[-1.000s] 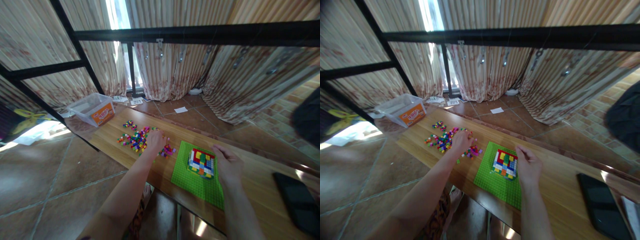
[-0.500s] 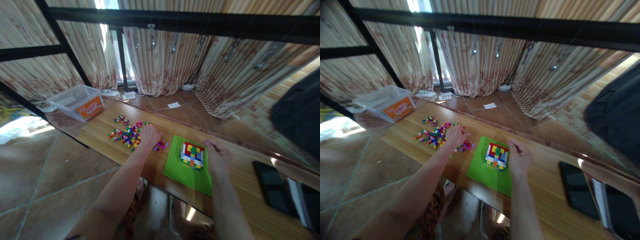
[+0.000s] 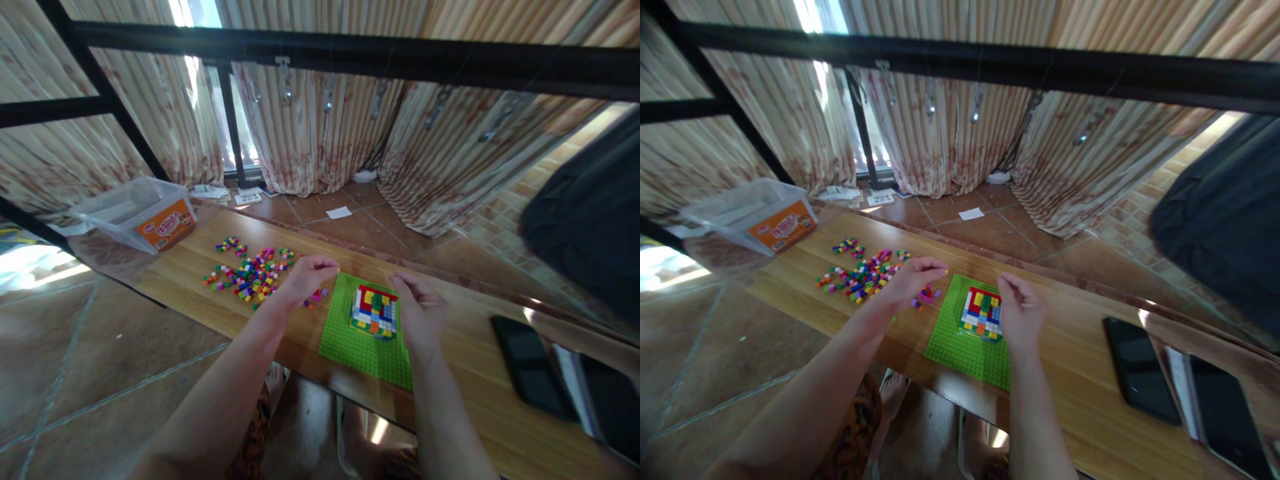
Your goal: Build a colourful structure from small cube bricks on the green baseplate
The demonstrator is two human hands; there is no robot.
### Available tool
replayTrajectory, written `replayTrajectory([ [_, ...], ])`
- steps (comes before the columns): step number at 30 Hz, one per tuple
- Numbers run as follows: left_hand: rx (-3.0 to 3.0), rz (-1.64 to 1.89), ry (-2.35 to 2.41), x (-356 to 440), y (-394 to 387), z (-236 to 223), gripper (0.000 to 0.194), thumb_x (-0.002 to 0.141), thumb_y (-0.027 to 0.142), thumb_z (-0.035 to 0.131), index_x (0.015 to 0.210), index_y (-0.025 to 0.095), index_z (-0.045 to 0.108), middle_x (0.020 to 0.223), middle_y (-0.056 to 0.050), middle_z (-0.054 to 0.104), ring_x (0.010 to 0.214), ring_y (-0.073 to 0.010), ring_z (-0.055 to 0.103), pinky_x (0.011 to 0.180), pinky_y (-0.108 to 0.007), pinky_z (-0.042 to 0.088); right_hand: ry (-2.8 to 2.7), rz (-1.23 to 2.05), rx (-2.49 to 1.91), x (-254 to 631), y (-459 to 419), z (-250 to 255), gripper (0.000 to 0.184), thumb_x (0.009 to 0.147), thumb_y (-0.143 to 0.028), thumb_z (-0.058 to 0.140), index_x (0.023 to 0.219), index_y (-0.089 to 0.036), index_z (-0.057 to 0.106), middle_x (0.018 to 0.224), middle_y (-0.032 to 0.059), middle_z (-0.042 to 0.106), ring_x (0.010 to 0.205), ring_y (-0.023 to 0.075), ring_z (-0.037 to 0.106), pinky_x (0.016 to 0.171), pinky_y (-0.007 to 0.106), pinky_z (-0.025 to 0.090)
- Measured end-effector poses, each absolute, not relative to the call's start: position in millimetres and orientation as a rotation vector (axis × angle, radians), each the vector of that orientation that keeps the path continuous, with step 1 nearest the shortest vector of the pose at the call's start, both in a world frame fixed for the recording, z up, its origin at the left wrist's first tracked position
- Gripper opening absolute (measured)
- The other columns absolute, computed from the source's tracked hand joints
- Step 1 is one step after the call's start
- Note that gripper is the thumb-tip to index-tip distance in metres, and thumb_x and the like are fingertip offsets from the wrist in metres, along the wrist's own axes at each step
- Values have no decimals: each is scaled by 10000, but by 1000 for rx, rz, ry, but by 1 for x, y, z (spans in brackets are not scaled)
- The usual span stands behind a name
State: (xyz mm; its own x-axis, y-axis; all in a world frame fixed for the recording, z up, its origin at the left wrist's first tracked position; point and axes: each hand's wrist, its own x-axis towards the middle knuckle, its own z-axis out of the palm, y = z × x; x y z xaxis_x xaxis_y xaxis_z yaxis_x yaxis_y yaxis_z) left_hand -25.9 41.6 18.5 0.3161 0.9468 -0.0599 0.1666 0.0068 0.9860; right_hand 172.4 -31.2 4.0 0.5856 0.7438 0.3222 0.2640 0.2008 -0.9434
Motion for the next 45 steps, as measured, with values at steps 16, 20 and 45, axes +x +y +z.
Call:
replayTrajectory([
  [16, 952, 748, 741, 3, 18, 21, 290, 564, 242, 771, 814, 113, 697, 674, 12, 611, 582, -52, 478, 588, -204, 355, -1534, 339, -1368, 151, -41, 6, 165, 826, -376, 624, 906, -282, 733, 944, 34, 687, 919, 194, 616, 854, 373, 486],
  [20, 1040, 764, 759, 5, 17, 20, 241, 615, 242, 728, 810, 106, 695, 631, 22, 592, 555, -50, 451, 565, -203, 331, -1512, 337, -1378, 157, -40, 7, 162, 829, -370, 616, 871, -264, 731, 920, 34, 691, 902, 192, 616, 836, 360, 482],
  [45, 1927, 529, 940, 9, 14, -2, 372, 820, 249, 451, 1042, 182, 741, 751, -10, 713, 636, -131, 567, 571, -210, 397, -1442, 466, -1619, 188, -38, -16, 172, 715, -390, 683, 797, -256, 754, 1095, 56, 649, 1024, 217, 600, 953, 409, 430],
])
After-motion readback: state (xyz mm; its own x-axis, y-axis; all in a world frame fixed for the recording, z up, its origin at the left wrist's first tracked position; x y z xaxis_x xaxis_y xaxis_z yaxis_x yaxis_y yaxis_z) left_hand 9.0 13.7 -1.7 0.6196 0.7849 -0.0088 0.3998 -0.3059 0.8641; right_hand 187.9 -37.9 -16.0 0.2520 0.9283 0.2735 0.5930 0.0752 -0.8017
